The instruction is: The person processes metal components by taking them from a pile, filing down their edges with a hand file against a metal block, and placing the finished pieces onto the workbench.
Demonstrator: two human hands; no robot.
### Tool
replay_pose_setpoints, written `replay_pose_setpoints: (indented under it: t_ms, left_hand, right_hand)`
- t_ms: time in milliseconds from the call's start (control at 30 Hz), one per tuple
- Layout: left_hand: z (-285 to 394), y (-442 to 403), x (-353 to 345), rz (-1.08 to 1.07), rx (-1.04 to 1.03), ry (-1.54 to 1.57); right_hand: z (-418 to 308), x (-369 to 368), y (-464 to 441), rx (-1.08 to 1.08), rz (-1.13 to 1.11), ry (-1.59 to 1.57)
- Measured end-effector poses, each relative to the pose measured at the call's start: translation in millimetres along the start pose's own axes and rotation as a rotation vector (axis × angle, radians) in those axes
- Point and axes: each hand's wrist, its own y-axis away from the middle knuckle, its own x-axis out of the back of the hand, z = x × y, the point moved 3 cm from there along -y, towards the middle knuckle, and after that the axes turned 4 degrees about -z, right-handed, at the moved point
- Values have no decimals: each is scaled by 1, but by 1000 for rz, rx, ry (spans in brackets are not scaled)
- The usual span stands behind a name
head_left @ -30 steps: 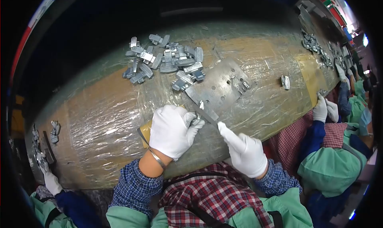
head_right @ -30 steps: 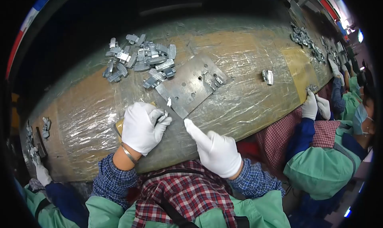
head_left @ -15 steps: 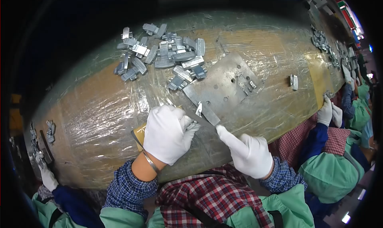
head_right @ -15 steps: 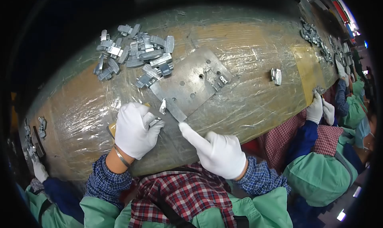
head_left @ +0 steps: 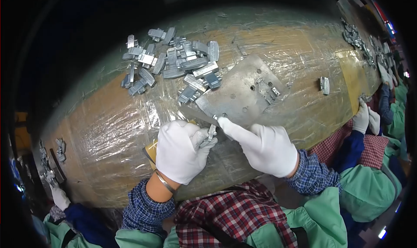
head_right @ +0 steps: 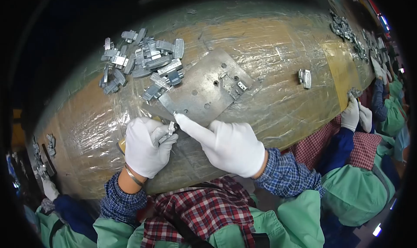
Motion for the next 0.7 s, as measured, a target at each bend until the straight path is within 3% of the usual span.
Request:
replay_pose_setpoints:
  t_ms: [167,267,433,567,700]
  left_hand:
    - [-1,1,3,34,-8,31]
    - [-2,-2,5,-3,-2,66]
    - [-7,0,-2,-21,-12,73]
    - [0,-3,6,28,-9,62]
    - [-4,-1,1,12,12,67]
  right_hand:
    - [3,4,29,-82,-111,26]
    - [0,-3,53,-89,-43,156]
    - [0,-9,-1,-16,92,207]
    - [-7,-4,29,-81,-20,174]
    - [-8,-10,53,-81,41,279]
